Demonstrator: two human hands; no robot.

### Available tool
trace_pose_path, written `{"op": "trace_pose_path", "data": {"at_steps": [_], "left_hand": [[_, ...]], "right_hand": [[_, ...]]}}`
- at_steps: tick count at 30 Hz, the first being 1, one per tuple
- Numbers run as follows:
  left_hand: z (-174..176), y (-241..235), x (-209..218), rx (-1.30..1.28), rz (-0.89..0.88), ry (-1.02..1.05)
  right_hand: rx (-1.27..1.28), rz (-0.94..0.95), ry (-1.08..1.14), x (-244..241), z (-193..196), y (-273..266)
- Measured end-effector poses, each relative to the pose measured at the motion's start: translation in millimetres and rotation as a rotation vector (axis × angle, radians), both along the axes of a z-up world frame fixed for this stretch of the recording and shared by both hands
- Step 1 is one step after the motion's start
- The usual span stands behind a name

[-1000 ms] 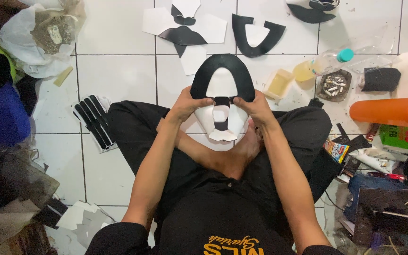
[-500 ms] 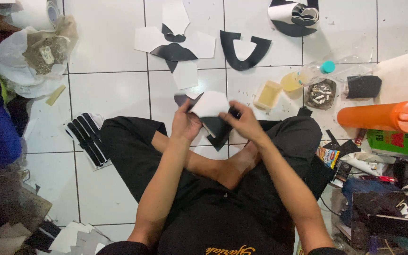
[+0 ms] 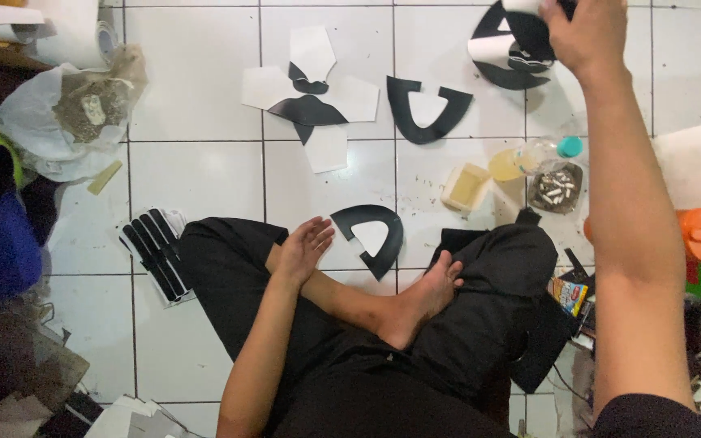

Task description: The person sits on the floor and repeatedly assembles black and white paper cutouts into a mask-like shape. They pick up the pieces, align the edges, and press them together to form a single unit, then place the assembled piece on the floor and repeat the process with new pieces.

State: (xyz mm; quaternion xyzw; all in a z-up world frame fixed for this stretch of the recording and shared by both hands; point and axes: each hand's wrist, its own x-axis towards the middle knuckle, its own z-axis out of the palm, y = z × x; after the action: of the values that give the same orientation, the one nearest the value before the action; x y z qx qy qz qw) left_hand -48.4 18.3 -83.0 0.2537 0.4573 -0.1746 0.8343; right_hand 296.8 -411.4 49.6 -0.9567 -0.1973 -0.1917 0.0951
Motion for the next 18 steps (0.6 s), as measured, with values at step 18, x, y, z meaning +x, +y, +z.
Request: {"op": "trace_pose_path", "data": {"at_steps": [18], "left_hand": [[-55, 19, 112, 0.542, 0.072, -0.057]], "right_hand": [[0.333, -0.323, 0.06, -115, -44, 147]]}}
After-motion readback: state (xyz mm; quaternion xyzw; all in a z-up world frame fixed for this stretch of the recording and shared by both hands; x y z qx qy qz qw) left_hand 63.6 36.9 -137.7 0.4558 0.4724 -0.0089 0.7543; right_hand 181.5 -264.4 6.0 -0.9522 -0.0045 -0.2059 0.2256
